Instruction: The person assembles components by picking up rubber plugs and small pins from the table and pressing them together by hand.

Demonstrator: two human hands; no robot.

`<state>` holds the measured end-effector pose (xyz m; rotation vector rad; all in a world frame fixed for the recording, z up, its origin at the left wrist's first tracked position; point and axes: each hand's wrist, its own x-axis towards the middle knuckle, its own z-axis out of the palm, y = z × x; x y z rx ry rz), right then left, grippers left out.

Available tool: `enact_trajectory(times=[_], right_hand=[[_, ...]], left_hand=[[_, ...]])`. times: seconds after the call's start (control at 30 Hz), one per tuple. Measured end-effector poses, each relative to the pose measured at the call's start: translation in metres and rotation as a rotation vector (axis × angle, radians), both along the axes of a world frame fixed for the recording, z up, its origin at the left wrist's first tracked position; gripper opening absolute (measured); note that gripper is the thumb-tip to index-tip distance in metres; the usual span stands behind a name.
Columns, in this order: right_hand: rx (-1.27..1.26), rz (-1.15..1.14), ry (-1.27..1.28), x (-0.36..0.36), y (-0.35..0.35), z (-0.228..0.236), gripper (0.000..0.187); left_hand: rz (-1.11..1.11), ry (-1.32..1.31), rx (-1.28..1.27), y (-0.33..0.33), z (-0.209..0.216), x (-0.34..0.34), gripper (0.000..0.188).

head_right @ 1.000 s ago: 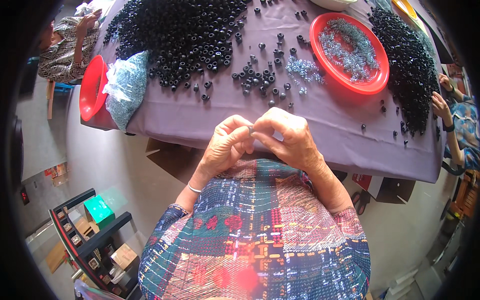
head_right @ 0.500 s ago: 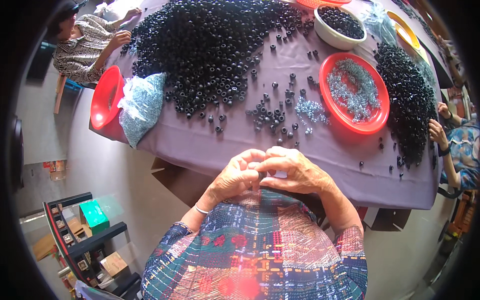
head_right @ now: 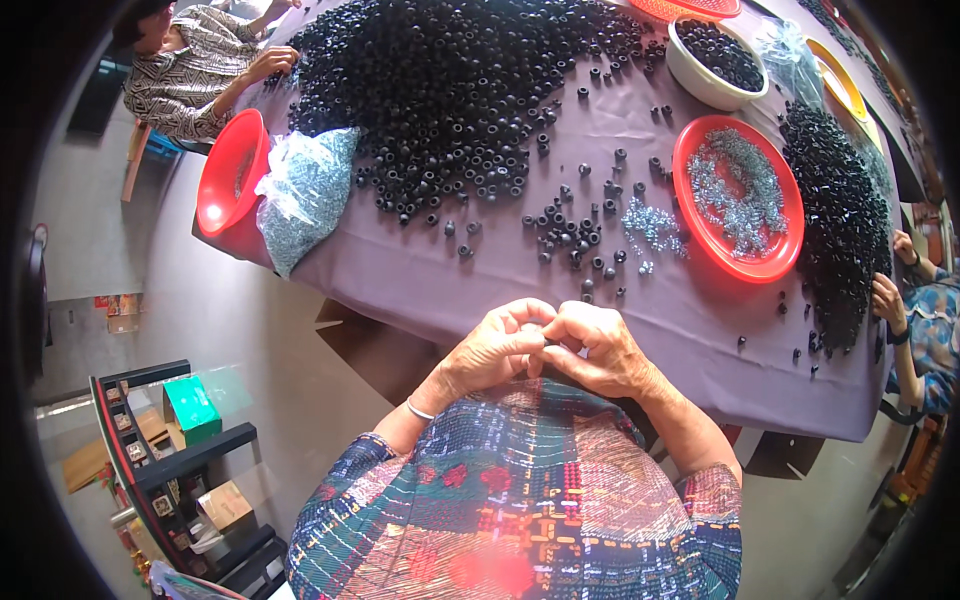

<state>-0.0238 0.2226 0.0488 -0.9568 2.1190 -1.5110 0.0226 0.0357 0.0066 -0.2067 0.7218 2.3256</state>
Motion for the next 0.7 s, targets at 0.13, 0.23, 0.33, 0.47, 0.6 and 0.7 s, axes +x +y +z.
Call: enact_trajectory(times=[0.13, 0.23, 0.33, 0.47, 0.6, 0.7], right_hand=[[0.008, 0.000, -0.041, -0.002, -0.001, -0.001, 0.016], [-0.002, -0.002, -0.013, -0.003, -0.007, 0.007, 0.032], [-0.002, -0.200, 0.226, -0.001, -0.004, 0.022, 0.039], [-0.402, -0.343, 0.621, -0.003, 0.011, 0.069, 0.042], [-0.808, -0.273, 0.447, 0.025, 0.003, 0.128, 0.053], [-0.878, -0.089, 0.356, 0.022, 0.000, 0.150, 0.037]], left_hand=[[0.013, -0.049, -0.042, 0.000, 0.001, 0.000, 0.028], [0.154, 0.037, -0.121, -0.007, 0.011, -0.001, 0.025], [0.477, 0.268, -0.530, -0.018, 0.017, -0.007, 0.013], [0.794, 0.510, -1.147, -0.039, 0.004, -0.022, 0.012], [0.833, 0.683, -1.472, -0.058, -0.012, -0.038, 0.013], [0.834, 0.793, -1.563, -0.064, -0.022, -0.047, 0.015]])
